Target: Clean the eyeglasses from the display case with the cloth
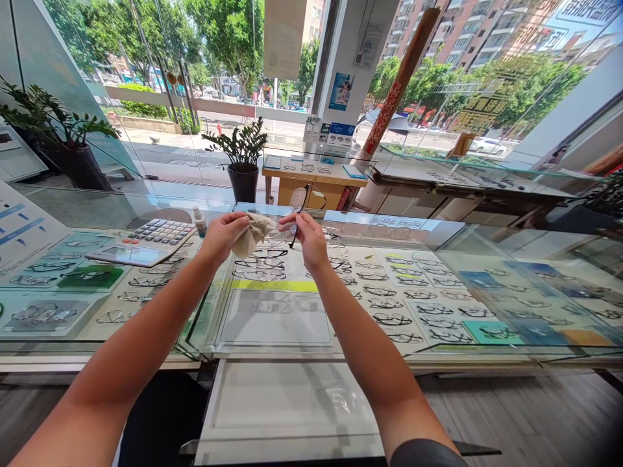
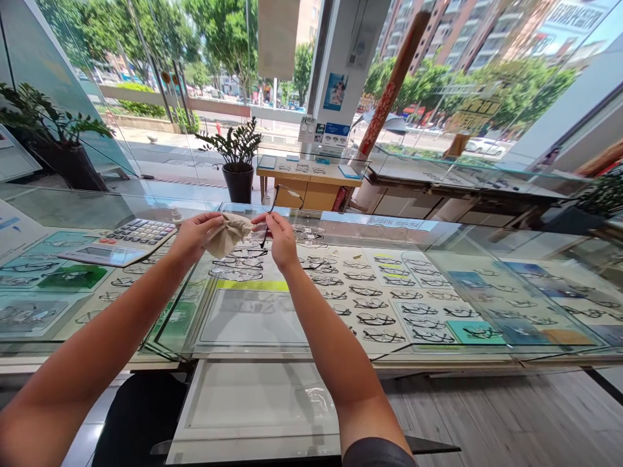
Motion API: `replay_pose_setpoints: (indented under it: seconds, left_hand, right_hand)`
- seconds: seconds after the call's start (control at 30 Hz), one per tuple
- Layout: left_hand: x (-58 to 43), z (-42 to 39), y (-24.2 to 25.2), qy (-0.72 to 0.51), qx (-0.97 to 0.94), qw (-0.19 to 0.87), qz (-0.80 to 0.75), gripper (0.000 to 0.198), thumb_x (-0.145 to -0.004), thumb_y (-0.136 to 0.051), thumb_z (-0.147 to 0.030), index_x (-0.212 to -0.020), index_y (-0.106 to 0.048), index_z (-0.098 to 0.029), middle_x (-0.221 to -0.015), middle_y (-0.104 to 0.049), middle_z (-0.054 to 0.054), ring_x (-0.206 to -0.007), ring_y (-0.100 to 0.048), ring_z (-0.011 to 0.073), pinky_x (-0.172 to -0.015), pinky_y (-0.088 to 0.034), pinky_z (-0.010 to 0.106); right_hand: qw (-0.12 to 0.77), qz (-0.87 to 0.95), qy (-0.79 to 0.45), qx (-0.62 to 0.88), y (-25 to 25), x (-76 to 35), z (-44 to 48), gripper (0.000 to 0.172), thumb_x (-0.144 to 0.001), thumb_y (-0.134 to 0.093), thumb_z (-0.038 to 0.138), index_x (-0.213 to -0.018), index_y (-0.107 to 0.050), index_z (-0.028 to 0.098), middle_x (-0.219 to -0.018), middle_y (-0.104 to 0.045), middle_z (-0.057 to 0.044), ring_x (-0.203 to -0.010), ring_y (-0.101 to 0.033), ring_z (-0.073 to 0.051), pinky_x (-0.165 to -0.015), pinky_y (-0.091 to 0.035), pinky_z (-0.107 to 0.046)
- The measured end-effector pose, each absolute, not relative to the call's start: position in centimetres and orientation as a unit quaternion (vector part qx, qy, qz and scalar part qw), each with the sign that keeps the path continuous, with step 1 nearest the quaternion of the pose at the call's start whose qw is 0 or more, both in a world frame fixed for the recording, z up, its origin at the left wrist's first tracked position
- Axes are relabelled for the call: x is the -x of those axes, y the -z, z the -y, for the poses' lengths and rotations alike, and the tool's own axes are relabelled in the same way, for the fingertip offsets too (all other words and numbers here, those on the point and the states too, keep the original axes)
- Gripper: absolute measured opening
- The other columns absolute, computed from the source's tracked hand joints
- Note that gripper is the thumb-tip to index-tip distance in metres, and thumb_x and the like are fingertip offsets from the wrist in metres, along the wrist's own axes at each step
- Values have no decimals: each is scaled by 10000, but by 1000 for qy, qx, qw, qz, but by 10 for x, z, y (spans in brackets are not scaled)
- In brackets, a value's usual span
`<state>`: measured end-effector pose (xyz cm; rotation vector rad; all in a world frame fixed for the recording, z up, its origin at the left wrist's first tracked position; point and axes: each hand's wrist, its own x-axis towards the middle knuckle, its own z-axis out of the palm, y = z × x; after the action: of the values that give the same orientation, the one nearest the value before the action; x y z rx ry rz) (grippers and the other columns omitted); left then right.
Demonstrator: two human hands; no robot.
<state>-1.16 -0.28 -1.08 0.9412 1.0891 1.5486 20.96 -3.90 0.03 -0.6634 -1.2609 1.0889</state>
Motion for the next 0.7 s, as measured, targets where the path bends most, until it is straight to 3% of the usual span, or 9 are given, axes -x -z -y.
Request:
replay_pose_setpoints:
  seconds: [0.23,0.4,0.57,0.7]
  left_hand:
    - [15,9,-3,-606,-364,608,-361,434,-650,-983,-168,-982,-704,-184,-920,-791,28,-786,-747,181,-756,-628,307]
    - [12,19,-7,-538,-406,665,-322,449,-708,-981,-203,-1074,-720,-185,-991,-801,44,-814,-756,192,-792,-630,325]
    - [12,24,-11,-557,-422,638,-323,456,-740,-951,-245,-1110,-685,-224,-1011,-775,22,-860,-757,217,-840,-627,363]
    - [9,27,-14,-555,-421,640,-325,464,-720,-936,-241,-1105,-678,-228,-1012,-775,23,-846,-757,217,-830,-633,364]
  right_hand:
    - [620,539,-510,257,-3,-207,42,377,-970,-751,624,-911,-792,254,-1041,-826,-59,-950,-778,-214,-934,-645,-365]
    - [608,507,-575,210,-7,-208,45,338,-956,-781,592,-923,-777,255,-1057,-844,-52,-945,-778,-215,-930,-677,-377]
    - [593,492,-596,227,-9,-212,46,344,-965,-772,595,-930,-775,253,-1097,-847,-55,-929,-765,-201,-864,-676,-343]
    - [569,500,-623,194,-12,-212,50,376,-960,-772,631,-933,-778,256,-1101,-846,-56,-975,-775,-234,-962,-686,-424]
